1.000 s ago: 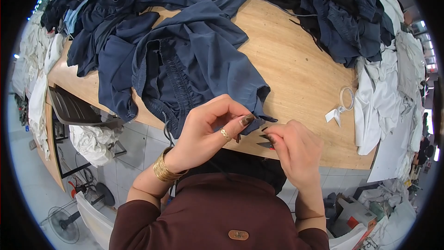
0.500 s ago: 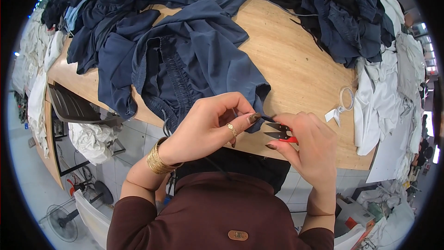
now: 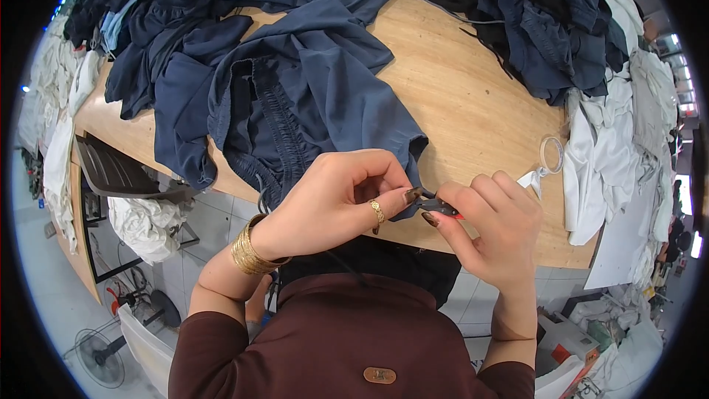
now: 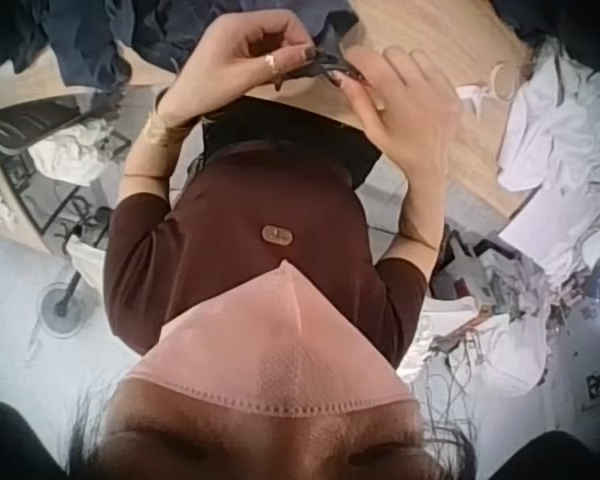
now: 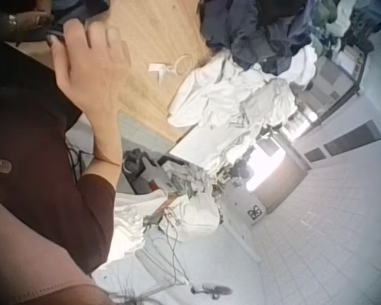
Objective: Trimming loose threads from the seams and waistbands of manufactured pants in a garment factory.
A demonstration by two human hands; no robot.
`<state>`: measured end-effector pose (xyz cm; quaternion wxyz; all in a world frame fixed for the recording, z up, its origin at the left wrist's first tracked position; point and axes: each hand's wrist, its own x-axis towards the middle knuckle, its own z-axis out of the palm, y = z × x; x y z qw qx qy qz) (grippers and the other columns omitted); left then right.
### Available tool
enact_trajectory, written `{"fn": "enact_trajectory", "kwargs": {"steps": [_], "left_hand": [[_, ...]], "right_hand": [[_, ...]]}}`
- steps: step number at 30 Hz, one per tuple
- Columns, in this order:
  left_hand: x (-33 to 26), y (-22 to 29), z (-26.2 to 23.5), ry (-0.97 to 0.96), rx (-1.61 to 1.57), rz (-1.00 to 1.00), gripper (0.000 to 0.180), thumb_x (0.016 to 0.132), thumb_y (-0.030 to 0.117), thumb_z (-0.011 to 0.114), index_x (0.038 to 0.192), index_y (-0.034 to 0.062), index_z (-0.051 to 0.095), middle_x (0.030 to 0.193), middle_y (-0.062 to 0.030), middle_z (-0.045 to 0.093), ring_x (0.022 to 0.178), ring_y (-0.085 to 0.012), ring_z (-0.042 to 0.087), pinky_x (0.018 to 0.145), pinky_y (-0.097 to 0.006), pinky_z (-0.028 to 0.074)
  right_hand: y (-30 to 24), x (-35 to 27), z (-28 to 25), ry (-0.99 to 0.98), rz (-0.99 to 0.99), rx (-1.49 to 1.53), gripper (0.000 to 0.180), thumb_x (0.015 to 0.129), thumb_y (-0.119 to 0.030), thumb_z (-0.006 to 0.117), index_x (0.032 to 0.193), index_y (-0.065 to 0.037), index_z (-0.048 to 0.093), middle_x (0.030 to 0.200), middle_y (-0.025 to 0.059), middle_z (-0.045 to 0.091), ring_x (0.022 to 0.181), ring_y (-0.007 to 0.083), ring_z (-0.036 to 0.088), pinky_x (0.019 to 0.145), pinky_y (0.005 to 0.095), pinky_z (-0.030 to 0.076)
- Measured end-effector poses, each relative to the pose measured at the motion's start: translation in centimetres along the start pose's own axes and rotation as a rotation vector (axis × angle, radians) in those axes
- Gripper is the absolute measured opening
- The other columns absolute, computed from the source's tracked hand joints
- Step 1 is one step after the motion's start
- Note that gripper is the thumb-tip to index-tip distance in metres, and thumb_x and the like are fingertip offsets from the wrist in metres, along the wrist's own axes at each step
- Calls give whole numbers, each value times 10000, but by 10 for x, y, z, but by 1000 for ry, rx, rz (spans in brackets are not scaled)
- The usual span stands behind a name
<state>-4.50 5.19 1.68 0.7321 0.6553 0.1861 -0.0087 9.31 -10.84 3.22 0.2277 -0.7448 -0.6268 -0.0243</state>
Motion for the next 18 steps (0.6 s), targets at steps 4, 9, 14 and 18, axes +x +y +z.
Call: {"fn": "enact_trajectory", "kwargs": {"steps": [4,9,14,18], "left_hand": [[2,0,-1,-28,-7,-24,108,878,94,594,839,-6,578,730,14,560,618,-13,506,546,-164,423],[4,0,-4,-66,-49,-54,117,882,100,590,841,-9,579,731,14,562,629,-19,511,550,-168,431],[8,-2,-6,-107,-97,-48,110,885,88,581,845,-15,579,739,14,565,638,-24,516,553,-170,437],[10,-2,-7,-140,-138,-84,103,881,78,581,838,-15,583,740,15,565,636,-27,517,551,-171,441]], "right_hand": [[1,1,0,0,-11,-8,192,692,-251,720,812,-140,619,630,-22,418,583,148,415,490,272,344],[1,1,-1,-6,-41,-24,204,696,-281,715,820,-148,621,640,-25,422,590,151,417,501,275,336],[2,2,-1,-8,-55,-22,213,698,-292,713,828,-151,621,644,-25,423,595,155,420,515,283,330],[2,1,0,-23,-51,-13,210,700,-298,711,825,-157,620,642,-25,420,598,155,421,520,282,323]]}}
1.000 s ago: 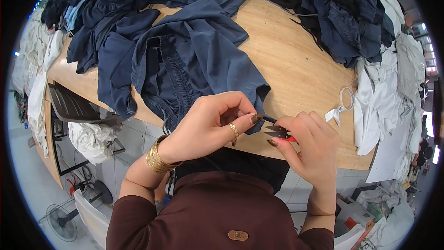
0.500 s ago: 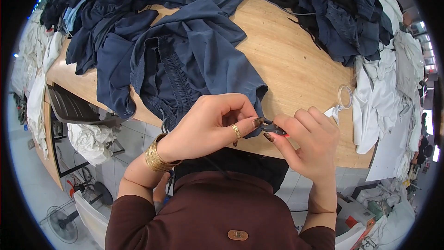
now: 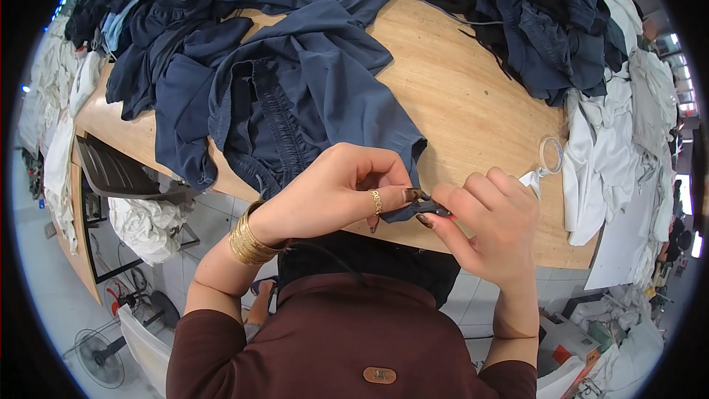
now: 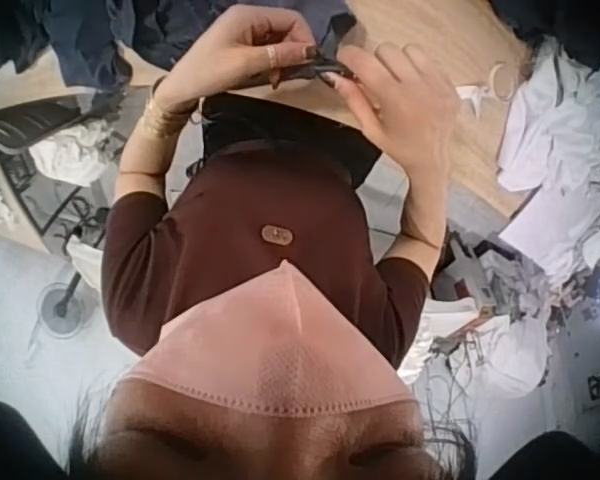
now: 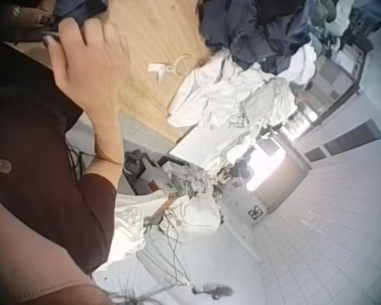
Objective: Trimming loose threads from the seams and waistbands of manufactured pants in a garment factory.
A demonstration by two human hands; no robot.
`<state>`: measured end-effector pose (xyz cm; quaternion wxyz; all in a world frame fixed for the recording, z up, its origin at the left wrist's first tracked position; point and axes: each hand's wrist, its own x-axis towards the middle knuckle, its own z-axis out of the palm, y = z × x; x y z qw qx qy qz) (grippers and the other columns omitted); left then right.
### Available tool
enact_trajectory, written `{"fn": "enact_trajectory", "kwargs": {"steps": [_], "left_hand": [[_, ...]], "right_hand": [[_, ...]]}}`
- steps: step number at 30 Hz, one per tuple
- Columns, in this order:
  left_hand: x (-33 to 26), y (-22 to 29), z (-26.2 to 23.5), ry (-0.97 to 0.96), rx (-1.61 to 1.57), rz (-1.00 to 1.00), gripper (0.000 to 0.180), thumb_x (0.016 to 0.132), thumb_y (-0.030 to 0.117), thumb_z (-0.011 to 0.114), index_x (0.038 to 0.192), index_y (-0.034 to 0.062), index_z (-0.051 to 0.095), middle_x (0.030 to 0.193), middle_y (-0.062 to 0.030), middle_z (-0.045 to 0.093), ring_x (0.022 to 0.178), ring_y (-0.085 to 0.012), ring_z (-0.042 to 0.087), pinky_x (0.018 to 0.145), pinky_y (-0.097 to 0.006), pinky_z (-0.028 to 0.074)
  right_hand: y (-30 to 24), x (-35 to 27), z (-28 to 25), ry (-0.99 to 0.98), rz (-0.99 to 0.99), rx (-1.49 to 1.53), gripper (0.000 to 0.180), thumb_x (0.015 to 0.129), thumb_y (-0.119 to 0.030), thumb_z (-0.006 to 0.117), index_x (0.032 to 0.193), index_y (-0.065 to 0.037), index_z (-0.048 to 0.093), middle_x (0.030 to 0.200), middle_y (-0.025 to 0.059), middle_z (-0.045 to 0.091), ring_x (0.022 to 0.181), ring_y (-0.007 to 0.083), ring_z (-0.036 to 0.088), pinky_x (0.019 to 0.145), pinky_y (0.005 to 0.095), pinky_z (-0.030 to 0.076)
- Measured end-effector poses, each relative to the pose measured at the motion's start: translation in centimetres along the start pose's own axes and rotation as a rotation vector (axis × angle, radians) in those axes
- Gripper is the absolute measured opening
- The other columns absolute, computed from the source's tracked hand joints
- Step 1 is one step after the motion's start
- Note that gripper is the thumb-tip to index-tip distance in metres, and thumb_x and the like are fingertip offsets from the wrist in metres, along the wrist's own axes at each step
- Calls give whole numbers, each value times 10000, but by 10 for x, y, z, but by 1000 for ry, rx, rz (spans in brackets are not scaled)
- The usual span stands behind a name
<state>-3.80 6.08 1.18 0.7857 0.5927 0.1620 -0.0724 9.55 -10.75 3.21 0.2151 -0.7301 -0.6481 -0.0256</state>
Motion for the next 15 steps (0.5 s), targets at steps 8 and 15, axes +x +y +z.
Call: {"fn": "enact_trajectory", "kwargs": {"steps": [8,15], "left_hand": [[0,-5,-1,-21,3,1,162,894,131,563,842,-21,581,700,17,560,591,-31,508,544,-189,425],[0,-6,-3,-20,-28,-7,163,902,151,566,868,-7,589,721,24,569,601,-23,530,515,-167,386]], "right_hand": [[0,-1,3,-1,-3,-3,205,697,-288,716,826,-159,621,634,-24,420,592,153,422,516,281,323],[1,1,9,114,171,338,267,631,-164,757,863,-121,633,646,4,471,575,189,482,497,299,369]]}}
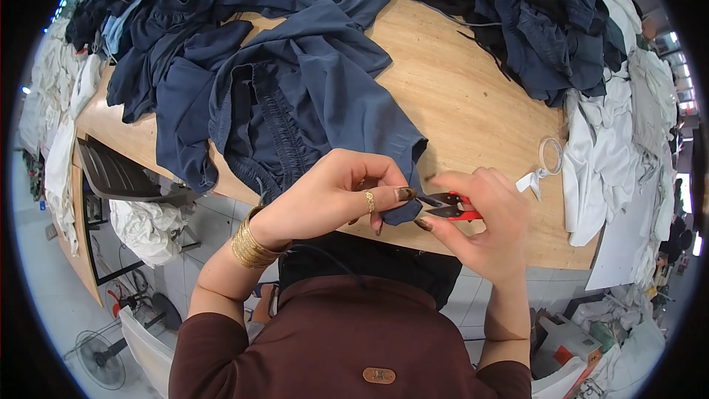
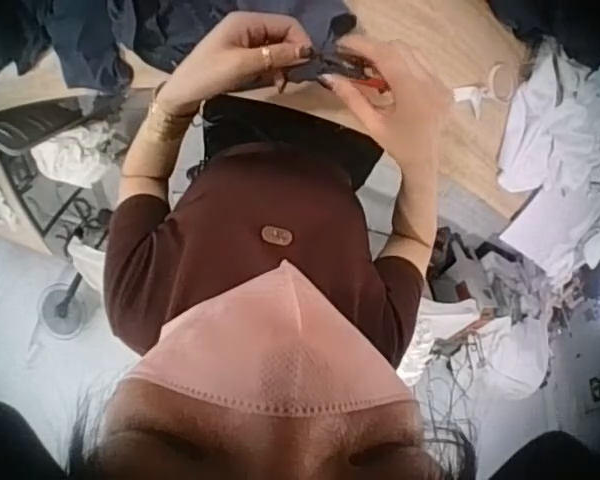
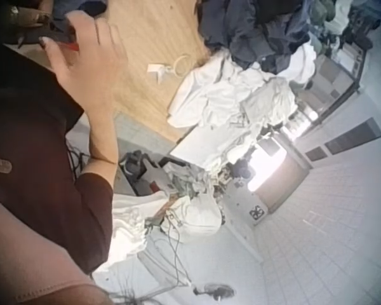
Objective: Trimming loose threads from the seams and waistbands of manufactured pants in a garment factory.
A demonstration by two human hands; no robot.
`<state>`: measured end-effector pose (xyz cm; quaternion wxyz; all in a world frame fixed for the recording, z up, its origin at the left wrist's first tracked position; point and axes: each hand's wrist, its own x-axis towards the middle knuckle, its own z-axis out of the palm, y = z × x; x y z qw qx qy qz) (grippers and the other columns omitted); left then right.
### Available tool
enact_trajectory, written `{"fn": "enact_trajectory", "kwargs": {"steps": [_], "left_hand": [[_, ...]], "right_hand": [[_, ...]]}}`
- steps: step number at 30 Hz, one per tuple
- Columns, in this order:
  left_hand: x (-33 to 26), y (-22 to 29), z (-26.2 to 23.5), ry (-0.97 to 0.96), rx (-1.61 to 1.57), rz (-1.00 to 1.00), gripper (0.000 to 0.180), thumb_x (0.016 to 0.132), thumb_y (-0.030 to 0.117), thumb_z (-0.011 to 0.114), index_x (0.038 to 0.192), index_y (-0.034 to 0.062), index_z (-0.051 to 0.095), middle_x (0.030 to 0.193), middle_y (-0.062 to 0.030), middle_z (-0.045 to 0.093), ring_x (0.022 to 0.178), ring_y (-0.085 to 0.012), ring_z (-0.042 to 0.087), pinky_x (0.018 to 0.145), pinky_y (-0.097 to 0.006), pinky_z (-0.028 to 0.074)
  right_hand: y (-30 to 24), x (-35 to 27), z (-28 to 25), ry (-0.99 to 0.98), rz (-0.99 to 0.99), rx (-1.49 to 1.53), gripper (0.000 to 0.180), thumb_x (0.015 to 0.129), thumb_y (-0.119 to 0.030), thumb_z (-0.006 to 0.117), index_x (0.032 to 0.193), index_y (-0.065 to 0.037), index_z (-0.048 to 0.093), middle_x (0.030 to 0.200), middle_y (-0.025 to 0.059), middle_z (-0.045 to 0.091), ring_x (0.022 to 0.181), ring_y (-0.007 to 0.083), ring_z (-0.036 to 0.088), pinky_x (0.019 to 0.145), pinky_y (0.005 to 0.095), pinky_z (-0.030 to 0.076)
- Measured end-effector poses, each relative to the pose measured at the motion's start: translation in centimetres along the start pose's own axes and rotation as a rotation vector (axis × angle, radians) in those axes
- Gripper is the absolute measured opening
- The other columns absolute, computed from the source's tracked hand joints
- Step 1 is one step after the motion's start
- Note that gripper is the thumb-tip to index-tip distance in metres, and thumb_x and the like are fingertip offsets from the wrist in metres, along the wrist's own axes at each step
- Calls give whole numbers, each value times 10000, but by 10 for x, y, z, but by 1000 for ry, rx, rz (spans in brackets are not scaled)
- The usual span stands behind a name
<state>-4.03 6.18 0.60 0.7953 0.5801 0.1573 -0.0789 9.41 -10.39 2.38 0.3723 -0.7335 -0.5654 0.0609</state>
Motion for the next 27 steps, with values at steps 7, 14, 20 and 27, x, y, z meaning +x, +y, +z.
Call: {"fn": "enact_trajectory", "kwargs": {"steps": [7,14,20,27], "left_hand": [[1,-8,4,74,-62,29,157,920,159,545,934,10,592,793,22,589,671,-28,591,504,-152,388],[-2,-15,2,129,-120,41,171,923,166,544,943,5,596,805,10,599,701,-49,610,543,-165,425],[1,-19,6,78,-302,4,173,923,147,532,946,-16,587,839,-27,613,744,-103,646,560,-182,441],[0,-24,4,102,-406,27,168,920,148,536,932,-15,573,819,-58,616,743,-165,665,571,-222,505]], "right_hand": [[9,-14,33,405,323,248,168,690,52,673,803,-63,623,631,1,447,527,79,415,483,231,313],[6,-18,31,287,117,163,371,686,-31,729,1038,-116,650,652,8,453,552,132,438,482,250,340],[15,-21,44,355,-163,-50,398,550,26,673,929,-93,645,676,16,515,552,171,506,467,278,386],[12,-15,37,424,159,151,301,685,91,639,940,-68,645,668,46,513,541,133,474,458,242,355]]}}
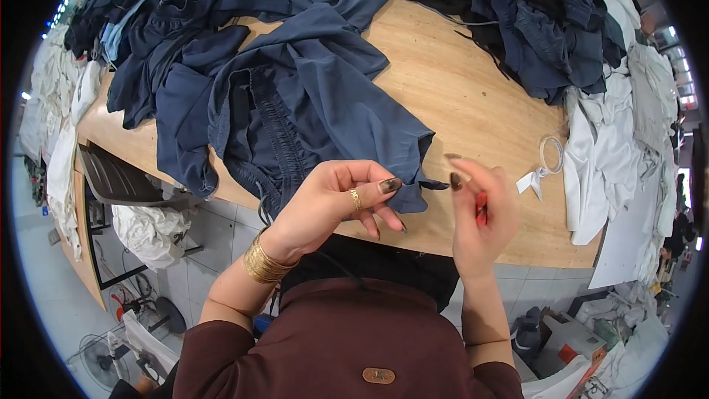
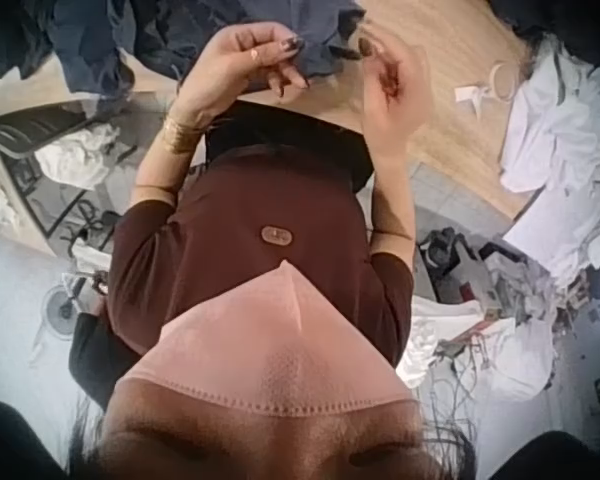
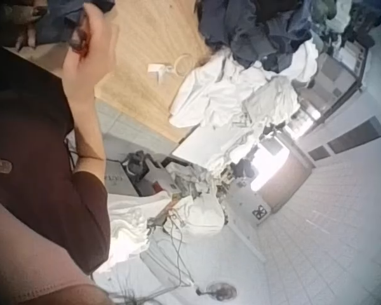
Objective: Trimming loose threads from the seams and waistbands of manufactured pants in a garment factory.
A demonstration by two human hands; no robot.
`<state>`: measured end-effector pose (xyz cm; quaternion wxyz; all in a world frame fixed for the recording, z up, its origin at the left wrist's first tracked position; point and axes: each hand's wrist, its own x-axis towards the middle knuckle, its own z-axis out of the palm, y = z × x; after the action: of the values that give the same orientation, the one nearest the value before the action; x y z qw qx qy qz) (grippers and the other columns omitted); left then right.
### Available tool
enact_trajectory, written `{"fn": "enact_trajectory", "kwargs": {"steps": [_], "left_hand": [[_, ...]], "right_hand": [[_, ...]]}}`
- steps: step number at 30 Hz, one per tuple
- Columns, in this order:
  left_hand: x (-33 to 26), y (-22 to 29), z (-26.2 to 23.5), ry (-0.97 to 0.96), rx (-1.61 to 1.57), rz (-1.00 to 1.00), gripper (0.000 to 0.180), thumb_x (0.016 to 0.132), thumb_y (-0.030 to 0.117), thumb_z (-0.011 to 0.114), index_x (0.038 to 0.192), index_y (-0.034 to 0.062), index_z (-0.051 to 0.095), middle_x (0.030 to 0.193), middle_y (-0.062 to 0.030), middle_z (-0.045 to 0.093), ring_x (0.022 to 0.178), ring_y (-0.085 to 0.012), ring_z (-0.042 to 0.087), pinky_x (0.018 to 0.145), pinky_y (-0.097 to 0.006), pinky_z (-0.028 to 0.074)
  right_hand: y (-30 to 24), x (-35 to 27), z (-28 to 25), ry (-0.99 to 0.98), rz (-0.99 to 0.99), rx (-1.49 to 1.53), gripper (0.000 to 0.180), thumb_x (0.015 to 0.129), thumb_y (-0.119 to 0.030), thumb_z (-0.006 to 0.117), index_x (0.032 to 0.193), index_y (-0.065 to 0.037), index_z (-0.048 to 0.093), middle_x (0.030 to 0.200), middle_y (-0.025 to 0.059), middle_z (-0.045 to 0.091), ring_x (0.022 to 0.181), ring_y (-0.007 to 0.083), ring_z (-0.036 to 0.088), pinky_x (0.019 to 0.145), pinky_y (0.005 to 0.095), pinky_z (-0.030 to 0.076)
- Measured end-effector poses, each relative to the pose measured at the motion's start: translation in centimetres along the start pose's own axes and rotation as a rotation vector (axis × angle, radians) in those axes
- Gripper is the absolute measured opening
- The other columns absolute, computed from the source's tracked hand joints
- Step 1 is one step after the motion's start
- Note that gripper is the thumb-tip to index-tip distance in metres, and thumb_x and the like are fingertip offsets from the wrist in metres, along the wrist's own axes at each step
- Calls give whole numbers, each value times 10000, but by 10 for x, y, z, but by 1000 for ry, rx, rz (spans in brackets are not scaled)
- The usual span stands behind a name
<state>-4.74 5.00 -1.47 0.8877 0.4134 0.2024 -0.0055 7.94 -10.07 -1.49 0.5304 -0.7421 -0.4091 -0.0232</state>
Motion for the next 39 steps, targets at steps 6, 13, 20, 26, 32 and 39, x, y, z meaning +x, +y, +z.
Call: {"fn": "enact_trajectory", "kwargs": {"steps": [6,13,20,26,32,39], "left_hand": [[0,-2,4,-3,-17,17,194,931,145,517,981,-33,575,907,-70,624,796,-165,661,647,-240,538],[-1,-2,10,50,54,58,211,941,164,506,997,-30,569,941,-90,640,846,-172,666,637,-225,537],[-5,-5,8,55,90,89,199,941,161,509,993,-23,565,938,-75,636,877,-194,666,636,-206,524],[-8,-6,10,59,73,80,210,943,157,504,1021,-28,566,948,-78,638,876,-193,666,648,-212,527],[-10,-7,15,71,182,92,222,926,141,536,1047,-44,563,990,-102,646,885,-168,660,672,-219,530],[-10,-9,17,81,184,161,194,918,105,543,1024,-54,576,978,-98,650,884,-154,654,681,-223,533]], "right_hand": [[-13,-9,-1,-92,-272,-127,224,665,-30,742,868,-64,654,666,29,539,510,157,485,429,273,371],[-8,-8,8,-74,-305,-154,202,678,-9,719,849,-56,624,648,30,508,516,173,497,443,268,381],[-13,-3,-4,10,393,488,94,802,30,624,830,-36,563,728,-7,492,577,34,396,513,172,314],[-21,1,-6,-198,381,218,192,752,9,684,925,-68,654,712,0,515,585,44,441,502,181,334],[-24,0,-5,-265,241,191,178,713,34,678,875,-35,653,729,42,555,634,99,553,550,210,416],[-22,0,-7,-287,466,359,120,763,13,661,880,0,639,723,18,557,614,54,519,531,193,399]]}}
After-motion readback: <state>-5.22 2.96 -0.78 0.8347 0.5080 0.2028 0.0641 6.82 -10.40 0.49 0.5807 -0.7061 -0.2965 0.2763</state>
